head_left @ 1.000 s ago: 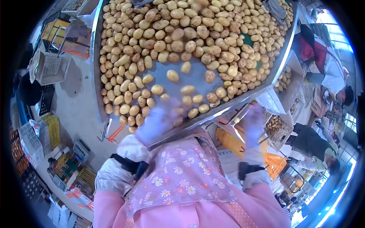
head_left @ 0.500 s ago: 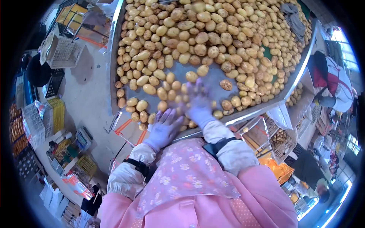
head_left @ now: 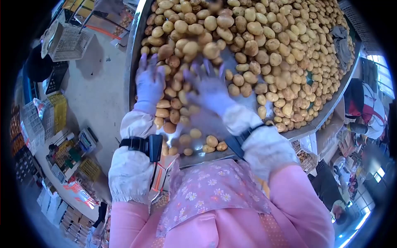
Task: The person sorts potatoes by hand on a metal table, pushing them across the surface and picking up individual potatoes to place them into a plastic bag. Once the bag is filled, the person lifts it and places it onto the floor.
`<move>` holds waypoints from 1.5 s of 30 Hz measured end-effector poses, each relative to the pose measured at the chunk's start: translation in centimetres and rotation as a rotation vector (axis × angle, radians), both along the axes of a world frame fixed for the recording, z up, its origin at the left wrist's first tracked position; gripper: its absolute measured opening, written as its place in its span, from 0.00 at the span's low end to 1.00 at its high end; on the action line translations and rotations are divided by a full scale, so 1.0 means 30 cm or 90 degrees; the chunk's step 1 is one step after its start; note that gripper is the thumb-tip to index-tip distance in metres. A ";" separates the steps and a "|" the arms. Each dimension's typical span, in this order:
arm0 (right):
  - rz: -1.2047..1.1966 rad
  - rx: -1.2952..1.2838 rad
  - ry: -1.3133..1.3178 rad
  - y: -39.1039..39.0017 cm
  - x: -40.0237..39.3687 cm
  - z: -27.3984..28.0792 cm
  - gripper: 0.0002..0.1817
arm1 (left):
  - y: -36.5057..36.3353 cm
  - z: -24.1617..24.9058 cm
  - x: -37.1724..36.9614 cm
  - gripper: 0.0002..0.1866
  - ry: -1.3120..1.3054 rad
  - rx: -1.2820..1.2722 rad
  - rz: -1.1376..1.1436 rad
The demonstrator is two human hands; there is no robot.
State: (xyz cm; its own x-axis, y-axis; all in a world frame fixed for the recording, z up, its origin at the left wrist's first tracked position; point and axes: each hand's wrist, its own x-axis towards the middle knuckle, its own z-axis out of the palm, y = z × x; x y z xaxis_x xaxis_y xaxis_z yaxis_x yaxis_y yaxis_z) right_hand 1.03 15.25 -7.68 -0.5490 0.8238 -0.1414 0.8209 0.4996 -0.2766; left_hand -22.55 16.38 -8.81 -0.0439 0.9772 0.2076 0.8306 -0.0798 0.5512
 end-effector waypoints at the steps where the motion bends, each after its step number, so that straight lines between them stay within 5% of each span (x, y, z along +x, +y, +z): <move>1: 0.108 0.022 0.052 -0.067 0.087 -0.015 0.39 | -0.010 -0.109 -0.006 0.31 0.146 -0.012 -0.068; 3: 0.253 -0.053 0.073 -0.182 0.332 0.016 0.38 | -0.126 -0.020 0.076 0.36 0.149 -0.054 -0.091; 5: 0.165 -0.091 -0.017 -0.220 0.573 0.057 0.39 | -0.287 -0.005 0.106 0.38 0.127 -0.171 -0.122; 7: -0.174 -0.085 -0.197 -0.202 0.672 0.117 0.40 | -0.458 0.046 0.177 0.39 0.149 -0.223 -0.155; 10: -0.332 0.121 -0.196 -0.296 0.525 -0.035 0.48 | -0.649 0.093 0.290 0.30 0.030 -0.257 -0.337; 13: -0.032 -0.072 -0.126 -0.428 0.405 0.012 0.47 | -0.703 0.075 0.224 0.28 -0.037 -0.247 -0.438; 16: 0.136 -0.168 -0.067 -0.335 0.544 0.072 0.45 | -0.718 0.099 0.060 0.27 0.091 -0.251 -0.375; 17: 0.097 -0.184 -0.216 -0.231 0.554 0.100 0.43 | -0.716 0.118 0.010 0.25 0.102 -0.262 -0.338; 18: 0.062 0.027 -0.149 -0.155 0.586 0.037 0.39 | -0.710 0.115 -0.028 0.25 0.104 -0.267 -0.338; 20: -0.169 0.104 -0.011 0.091 0.452 0.024 0.39 | -0.661 0.090 -0.070 0.24 0.114 -0.179 -0.159; 23: -0.350 0.147 -0.086 0.267 0.228 -0.089 0.42 | -0.417 0.061 -0.008 0.23 0.030 -0.138 -0.099; 29: -0.055 0.015 0.043 -0.178 0.333 0.035 0.32 | -0.384 0.060 0.071 0.23 0.233 -0.294 -0.133; 33: -0.081 -0.004 -0.028 -0.468 0.515 0.110 0.31 | -0.523 0.037 0.081 0.23 -0.005 -0.251 -0.081; 35: -0.226 -0.042 0.158 -0.582 0.555 0.117 0.32 | -0.589 0.059 0.225 0.23 -0.247 -0.229 0.002; 37: -0.680 -0.602 0.954 -0.637 0.388 0.177 0.30 | -0.591 0.187 0.411 0.24 -0.205 -0.199 -0.285; 39: -0.532 -0.462 0.514 -0.747 0.415 0.056 0.24 | -0.586 0.181 0.476 0.25 -0.113 -0.161 -0.398; 40: -0.588 -0.482 0.546 -0.772 0.464 0.064 0.24 | -0.577 0.174 0.489 0.25 -0.015 -0.123 -0.508; 43: -0.713 -0.353 0.705 -0.900 0.740 0.147 0.24 | -0.657 0.089 0.290 0.28 -0.004 -0.209 -0.496; 45: -0.613 -0.252 0.227 -1.057 1.053 0.128 0.25 | -0.690 0.076 0.170 0.24 0.079 -0.229 -0.519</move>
